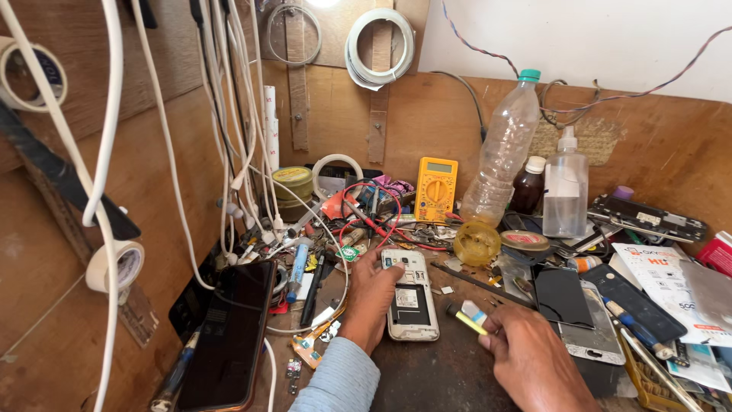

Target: The person uses a small tool to pry and remove a white adhesive strip from the back of a disassembled smartphone. They continue to peel and lift the strip along the phone's edge while holding the device steady.

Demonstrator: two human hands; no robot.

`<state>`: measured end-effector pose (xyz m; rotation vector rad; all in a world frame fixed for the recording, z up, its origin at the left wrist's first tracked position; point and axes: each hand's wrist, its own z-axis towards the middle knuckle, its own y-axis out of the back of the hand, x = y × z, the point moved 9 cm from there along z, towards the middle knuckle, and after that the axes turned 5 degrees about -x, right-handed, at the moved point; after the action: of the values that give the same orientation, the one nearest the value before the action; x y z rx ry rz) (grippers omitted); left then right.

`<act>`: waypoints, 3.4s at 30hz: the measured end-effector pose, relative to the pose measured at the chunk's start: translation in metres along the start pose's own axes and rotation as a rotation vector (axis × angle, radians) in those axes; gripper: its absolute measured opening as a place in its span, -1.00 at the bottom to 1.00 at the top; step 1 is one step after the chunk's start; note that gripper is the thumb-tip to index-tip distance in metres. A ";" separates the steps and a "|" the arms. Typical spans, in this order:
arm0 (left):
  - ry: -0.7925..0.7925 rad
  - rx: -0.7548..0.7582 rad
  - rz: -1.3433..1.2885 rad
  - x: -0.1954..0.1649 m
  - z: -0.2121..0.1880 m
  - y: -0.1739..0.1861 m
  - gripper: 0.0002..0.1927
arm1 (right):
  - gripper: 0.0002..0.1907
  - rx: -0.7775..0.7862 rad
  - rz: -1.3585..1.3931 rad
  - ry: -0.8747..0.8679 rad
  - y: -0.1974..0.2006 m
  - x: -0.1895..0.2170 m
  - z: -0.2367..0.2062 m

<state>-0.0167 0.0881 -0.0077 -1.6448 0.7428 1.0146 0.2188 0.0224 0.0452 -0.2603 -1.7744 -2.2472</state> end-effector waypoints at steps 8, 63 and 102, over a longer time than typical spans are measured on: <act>-0.016 0.105 -0.052 -0.006 -0.011 -0.012 -0.55 | -0.79 -0.222 0.866 -0.144 0.031 -0.024 0.047; -0.011 0.175 -0.051 -0.014 -0.019 -0.019 -0.64 | -0.36 -0.464 1.004 0.471 0.045 0.109 0.037; -0.014 0.172 -0.055 -0.013 -0.019 -0.020 -0.61 | -0.29 -0.597 0.925 0.383 0.052 0.101 0.030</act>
<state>-0.0005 0.0754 0.0153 -1.5006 0.7500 0.8979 0.1388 0.0307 0.1307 -0.5705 -0.5462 -1.8525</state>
